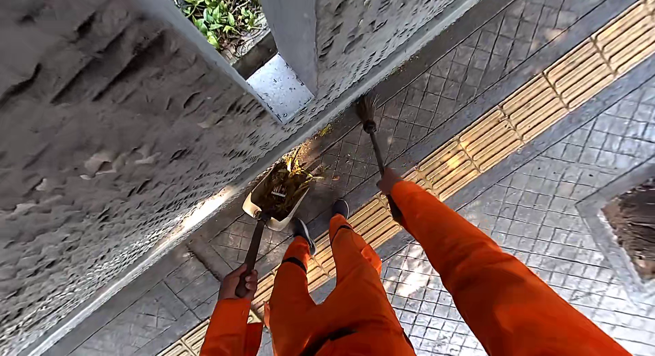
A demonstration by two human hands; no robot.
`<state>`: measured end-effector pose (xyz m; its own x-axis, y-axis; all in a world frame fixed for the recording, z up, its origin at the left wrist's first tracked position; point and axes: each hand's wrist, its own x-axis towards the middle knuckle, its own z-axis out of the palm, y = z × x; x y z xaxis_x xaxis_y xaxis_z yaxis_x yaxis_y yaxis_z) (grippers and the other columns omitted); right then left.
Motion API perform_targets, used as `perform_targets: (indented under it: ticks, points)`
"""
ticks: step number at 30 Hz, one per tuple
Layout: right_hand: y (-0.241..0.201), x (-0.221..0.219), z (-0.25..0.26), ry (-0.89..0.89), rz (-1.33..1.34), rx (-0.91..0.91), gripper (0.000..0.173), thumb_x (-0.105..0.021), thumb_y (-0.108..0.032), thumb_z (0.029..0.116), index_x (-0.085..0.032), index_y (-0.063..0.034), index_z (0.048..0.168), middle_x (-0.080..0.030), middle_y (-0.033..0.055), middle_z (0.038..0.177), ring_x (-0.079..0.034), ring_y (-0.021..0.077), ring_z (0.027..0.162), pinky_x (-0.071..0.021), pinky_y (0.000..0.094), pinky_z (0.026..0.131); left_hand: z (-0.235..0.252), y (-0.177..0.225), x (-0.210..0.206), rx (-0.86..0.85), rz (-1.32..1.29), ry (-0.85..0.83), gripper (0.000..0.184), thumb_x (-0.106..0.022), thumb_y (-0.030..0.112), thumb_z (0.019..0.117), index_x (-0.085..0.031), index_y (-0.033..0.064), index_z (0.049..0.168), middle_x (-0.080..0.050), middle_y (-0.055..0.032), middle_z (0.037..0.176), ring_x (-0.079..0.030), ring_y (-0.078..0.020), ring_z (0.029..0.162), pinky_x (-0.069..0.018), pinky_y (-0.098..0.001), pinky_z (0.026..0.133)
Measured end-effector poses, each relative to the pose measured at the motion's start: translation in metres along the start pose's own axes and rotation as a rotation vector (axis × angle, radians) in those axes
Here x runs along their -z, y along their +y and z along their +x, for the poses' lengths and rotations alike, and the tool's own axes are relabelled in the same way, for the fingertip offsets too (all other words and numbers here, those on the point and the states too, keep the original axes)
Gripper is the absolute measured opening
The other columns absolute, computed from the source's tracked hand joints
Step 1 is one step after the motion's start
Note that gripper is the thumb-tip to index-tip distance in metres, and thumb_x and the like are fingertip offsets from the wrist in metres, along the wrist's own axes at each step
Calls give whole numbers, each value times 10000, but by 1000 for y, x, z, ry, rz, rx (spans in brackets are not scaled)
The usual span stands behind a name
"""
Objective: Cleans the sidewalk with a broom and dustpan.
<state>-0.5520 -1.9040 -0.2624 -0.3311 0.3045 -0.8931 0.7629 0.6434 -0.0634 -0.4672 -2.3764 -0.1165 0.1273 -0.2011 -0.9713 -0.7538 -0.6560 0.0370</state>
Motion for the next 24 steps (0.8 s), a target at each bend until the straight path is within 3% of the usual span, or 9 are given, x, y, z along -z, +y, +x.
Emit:
perform_targets:
  ticks: [3,9,11,14,16,19,21,23,24]
  points:
    - [-1,-81,-78,-241,-179,48,834,-644,-171,956,-153,-75,1623,-569,296,1378,-605,431,1241,-482,587,1033,-4,0,-7,-24,54,21,227,-330,243,1089,-456,77,998,-468,-31,624,-411,-53,357,-341,-161,298]
    - [30,-182,-199,-451,-154,215,754,-658,-105,946,-311,-157,1613,-593,275,1372,-593,459,1243,-456,648,1035,5,24,44,44,-37,-117,251,-317,261,1080,-454,85,963,-459,-10,609,-420,-39,357,-362,-147,307]
    - [58,-208,-264,-440,-25,138,807,-663,-98,946,-263,-210,1637,-633,283,1289,-660,452,1101,-516,641,941,14,40,89,78,-37,-188,294,-300,291,1085,-465,73,977,-476,-8,628,-433,-33,363,-374,-143,312]
    - [88,-247,-328,-360,200,-27,826,-637,-102,962,-208,-251,1652,-661,244,1080,-654,331,706,-558,523,657,22,58,152,96,11,-247,323,-285,302,1087,-484,64,997,-504,-8,648,-443,-26,363,-376,-138,307]
    - [78,-274,-329,-249,321,-101,791,-622,-108,975,-216,-201,1647,-651,245,1059,-643,319,691,-554,515,647,22,69,173,90,40,-229,321,-282,307,1090,-479,74,992,-503,-4,643,-435,-19,363,-366,-134,308]
    - [27,-305,-270,-144,374,-121,678,-629,-110,957,-317,-45,1555,-613,286,1279,-648,417,1112,-513,598,954,25,84,181,39,64,-159,282,-302,281,1086,-469,80,980,-483,-9,634,-419,-26,364,-352,-138,310]
    - [6,-309,-238,-214,292,-103,633,-637,-111,953,-368,-14,1518,-590,282,1333,-622,405,1194,-491,572,1014,34,84,179,-16,99,-100,216,-325,237,1082,-445,89,982,-454,-15,626,-399,-39,364,-340,-146,311]
    - [5,-295,-236,-311,198,-49,629,-651,-131,966,-392,-104,1538,-651,219,1183,-683,315,966,-564,498,843,42,88,175,-47,133,-73,188,-341,217,1080,-434,89,979,-437,-17,602,-394,-44,355,-335,-151,305]
    - [16,-289,-244,-362,243,-23,667,-639,-147,996,-329,-183,1586,-624,135,985,-616,208,700,-539,382,617,44,90,176,-44,130,-74,191,-341,222,1080,-434,89,980,-435,-16,598,-394,-43,352,-335,-150,303]
